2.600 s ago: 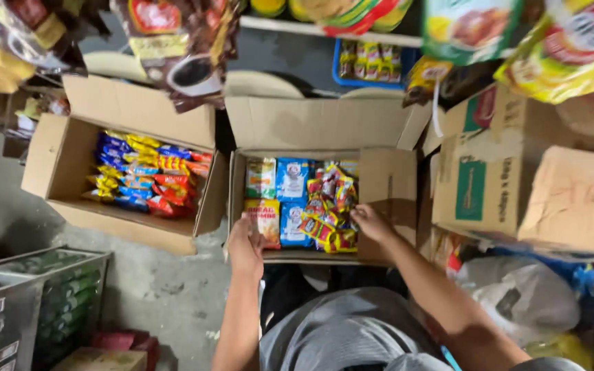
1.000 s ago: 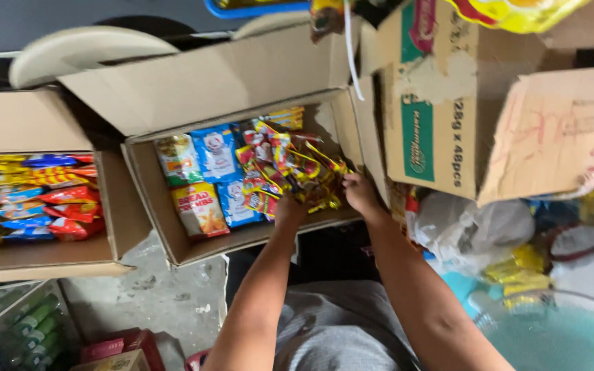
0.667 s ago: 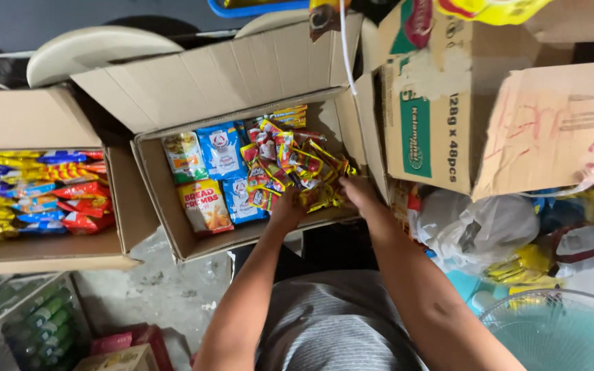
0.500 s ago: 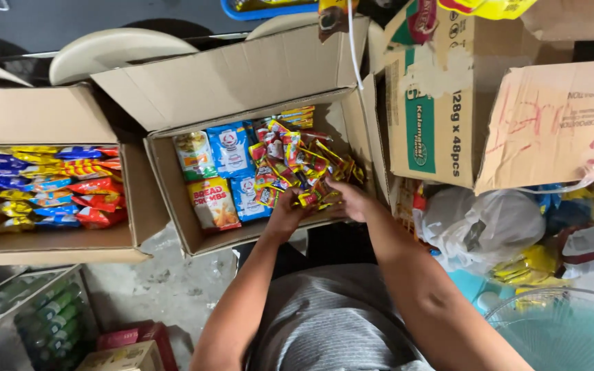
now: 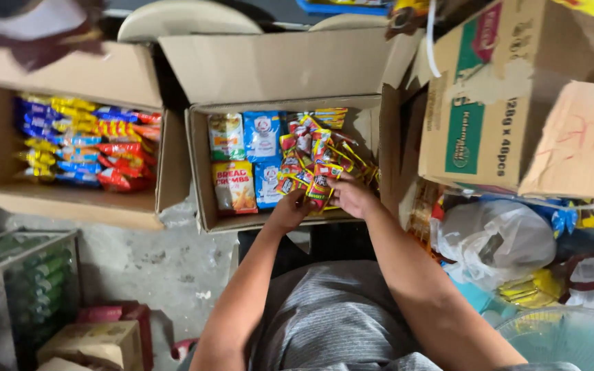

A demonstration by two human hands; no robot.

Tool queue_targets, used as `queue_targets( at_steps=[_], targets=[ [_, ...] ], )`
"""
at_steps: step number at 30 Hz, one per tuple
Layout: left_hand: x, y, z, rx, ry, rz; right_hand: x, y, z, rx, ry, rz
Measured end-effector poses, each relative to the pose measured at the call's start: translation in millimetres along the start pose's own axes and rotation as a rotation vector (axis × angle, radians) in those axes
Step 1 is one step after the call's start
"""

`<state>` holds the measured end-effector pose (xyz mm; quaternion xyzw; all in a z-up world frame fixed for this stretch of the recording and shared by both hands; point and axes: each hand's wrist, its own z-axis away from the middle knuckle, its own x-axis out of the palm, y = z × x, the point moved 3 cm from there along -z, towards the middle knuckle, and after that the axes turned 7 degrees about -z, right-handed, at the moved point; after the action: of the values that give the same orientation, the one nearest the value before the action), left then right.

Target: Taking small product packets from cardboard boxes and organizing them on grocery store shelves.

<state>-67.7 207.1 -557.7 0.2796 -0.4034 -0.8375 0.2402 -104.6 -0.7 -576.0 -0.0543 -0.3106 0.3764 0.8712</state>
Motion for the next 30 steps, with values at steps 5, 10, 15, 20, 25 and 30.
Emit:
queue_targets(
  at_steps=[5, 10, 15, 20, 25, 30],
  targets=[
    [14.5, -22.6, 11.2, 0.044, 0.195, -0.021, 24.3, 17.9, -0.9, 0.009, 0.050, 0.197],
    [24.4, -62.9, 6.3, -0.053, 0.209, 0.005, 39.6, 32.0, -12.1, -0.103, 0.035, 0.330],
    [28.1, -123.6, -25.1, -0.571, 0.431, 0.179, 35.3, 26.2, -29.2, -0.145, 0.284, 0.424],
    [57.4, -169.3, -77.7, -0.396, 0.475, 0.539, 24.1, 34.1, -73.8, -0.185, 0.153, 0.553],
    [65.9, -163.4, -98.6, -0.457, 0.430, 0.789, 31.3, 49.7, -95.1, -0.290, 0.098, 0.901],
    [105.2, -187.4, -97.2, -0.563, 0.365, 1.219, 35.8, 61.4, -97.4, -0.439, 0.200, 1.572]
  ],
)
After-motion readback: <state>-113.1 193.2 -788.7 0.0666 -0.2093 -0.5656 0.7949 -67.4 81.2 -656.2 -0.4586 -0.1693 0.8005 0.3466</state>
